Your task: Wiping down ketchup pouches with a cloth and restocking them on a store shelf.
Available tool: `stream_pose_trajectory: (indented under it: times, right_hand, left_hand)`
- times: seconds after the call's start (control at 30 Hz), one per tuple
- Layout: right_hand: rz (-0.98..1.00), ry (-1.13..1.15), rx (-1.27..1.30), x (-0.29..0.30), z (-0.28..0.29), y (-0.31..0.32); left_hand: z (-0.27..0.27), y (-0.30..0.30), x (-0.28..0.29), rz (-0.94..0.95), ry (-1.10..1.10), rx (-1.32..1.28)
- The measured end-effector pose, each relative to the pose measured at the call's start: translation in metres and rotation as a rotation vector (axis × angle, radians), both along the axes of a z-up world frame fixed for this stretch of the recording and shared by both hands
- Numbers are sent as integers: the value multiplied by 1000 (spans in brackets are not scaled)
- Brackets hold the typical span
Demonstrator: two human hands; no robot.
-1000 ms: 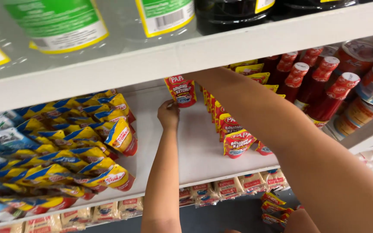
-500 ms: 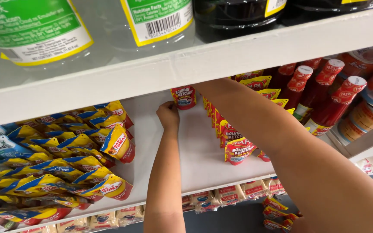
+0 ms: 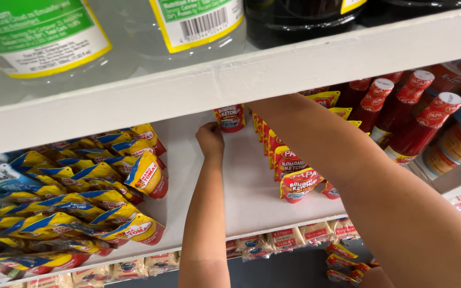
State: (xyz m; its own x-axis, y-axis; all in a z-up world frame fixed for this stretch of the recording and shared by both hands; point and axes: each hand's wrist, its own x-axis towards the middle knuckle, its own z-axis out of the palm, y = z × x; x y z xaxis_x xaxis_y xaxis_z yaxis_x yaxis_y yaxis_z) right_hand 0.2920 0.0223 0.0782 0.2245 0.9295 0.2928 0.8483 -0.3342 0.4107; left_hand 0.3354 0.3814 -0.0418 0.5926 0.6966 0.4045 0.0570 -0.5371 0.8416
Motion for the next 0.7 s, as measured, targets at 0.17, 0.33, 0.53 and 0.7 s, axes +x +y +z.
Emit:
stream_pose_trajectory:
  times: [0.17, 0.33, 0.53, 0.7]
  right_hand:
    - [12, -18, 15, 3, -6, -5]
    - [30, -40, 23, 10, -9, -4]
    - [46, -60, 24, 29, 25, 31]
    - [59, -74, 29, 57, 140, 166]
  left_hand:
    - [6, -3, -1, -20, 33, 8]
    - [15, -8, -4, -21, 56, -8]
    - [15, -10, -1, -21, 73, -16]
    - [11, -7, 0, -19, 50, -15]
